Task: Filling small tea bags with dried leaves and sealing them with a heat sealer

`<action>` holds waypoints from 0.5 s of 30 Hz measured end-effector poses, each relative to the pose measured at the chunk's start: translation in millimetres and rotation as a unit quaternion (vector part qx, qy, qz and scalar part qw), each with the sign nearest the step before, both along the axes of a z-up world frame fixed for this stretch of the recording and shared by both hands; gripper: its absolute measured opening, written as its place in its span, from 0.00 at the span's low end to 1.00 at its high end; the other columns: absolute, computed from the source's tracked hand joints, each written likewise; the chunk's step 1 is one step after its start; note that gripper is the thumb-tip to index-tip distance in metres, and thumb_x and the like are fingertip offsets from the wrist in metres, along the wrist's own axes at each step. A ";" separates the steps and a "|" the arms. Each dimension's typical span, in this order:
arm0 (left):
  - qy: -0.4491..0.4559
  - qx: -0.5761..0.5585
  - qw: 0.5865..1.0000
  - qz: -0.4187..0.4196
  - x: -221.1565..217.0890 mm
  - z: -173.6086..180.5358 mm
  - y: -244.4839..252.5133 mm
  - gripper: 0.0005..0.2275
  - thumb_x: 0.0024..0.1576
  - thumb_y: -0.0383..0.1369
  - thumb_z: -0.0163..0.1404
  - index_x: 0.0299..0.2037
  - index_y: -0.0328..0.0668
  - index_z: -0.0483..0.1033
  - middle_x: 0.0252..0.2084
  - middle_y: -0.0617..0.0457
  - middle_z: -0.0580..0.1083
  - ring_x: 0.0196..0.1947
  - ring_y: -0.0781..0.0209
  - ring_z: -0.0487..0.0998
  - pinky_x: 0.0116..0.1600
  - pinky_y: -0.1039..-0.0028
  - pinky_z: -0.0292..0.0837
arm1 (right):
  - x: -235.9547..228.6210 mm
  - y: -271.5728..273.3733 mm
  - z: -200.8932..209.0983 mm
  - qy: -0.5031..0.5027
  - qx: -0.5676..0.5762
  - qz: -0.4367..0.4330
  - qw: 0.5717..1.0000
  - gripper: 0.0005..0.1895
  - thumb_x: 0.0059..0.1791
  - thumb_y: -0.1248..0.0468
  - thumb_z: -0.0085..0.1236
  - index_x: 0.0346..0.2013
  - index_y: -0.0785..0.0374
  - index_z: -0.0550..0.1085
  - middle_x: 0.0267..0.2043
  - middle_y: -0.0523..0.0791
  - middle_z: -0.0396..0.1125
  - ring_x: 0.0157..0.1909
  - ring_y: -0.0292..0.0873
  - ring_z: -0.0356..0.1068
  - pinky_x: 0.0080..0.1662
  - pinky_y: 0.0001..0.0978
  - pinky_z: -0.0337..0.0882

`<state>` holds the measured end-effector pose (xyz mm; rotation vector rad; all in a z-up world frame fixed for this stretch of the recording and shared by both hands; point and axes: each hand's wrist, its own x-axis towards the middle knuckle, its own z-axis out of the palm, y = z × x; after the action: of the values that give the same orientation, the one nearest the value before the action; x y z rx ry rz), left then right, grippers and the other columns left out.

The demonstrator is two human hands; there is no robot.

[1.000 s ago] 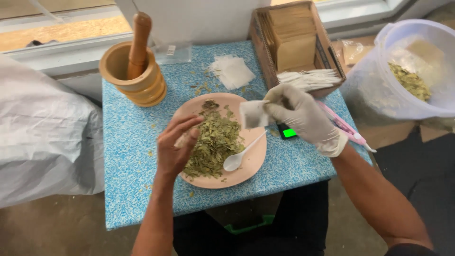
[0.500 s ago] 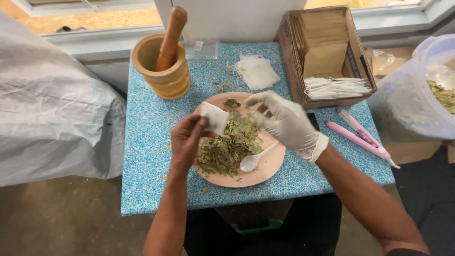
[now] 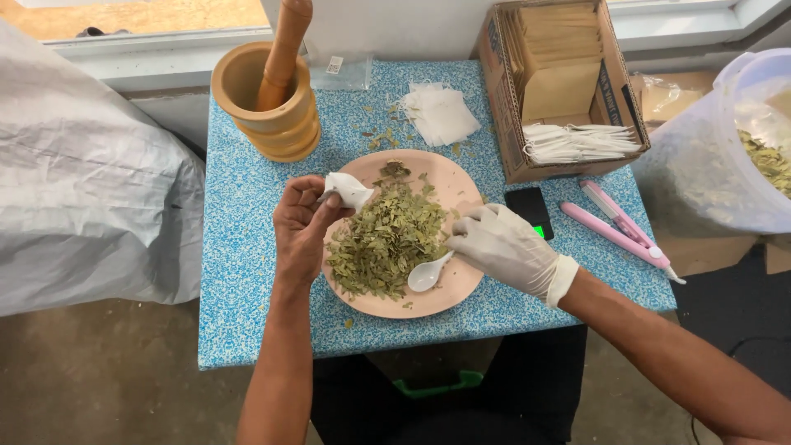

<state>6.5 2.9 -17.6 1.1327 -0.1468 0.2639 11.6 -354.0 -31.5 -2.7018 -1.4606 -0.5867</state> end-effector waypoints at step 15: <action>0.036 0.089 0.995 -0.018 -7.2 17.0 1.1 0.10 0.66 0.30 0.63 0.52 0.28 0.86 0.41 0.35 0.85 0.35 0.59 0.86 0.36 0.70 0.89 | 38.2 -47.8 56.6 -0.070 -0.082 -0.161 0.981 0.08 0.64 0.50 0.51 0.41 0.32 0.74 0.43 0.30 0.68 0.56 0.37 0.73 0.52 0.33 0.72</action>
<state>-0.8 4.0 -0.6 1.3142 -0.1292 0.1802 49.8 -401.8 25.1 -3.1161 -1.1456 -0.7114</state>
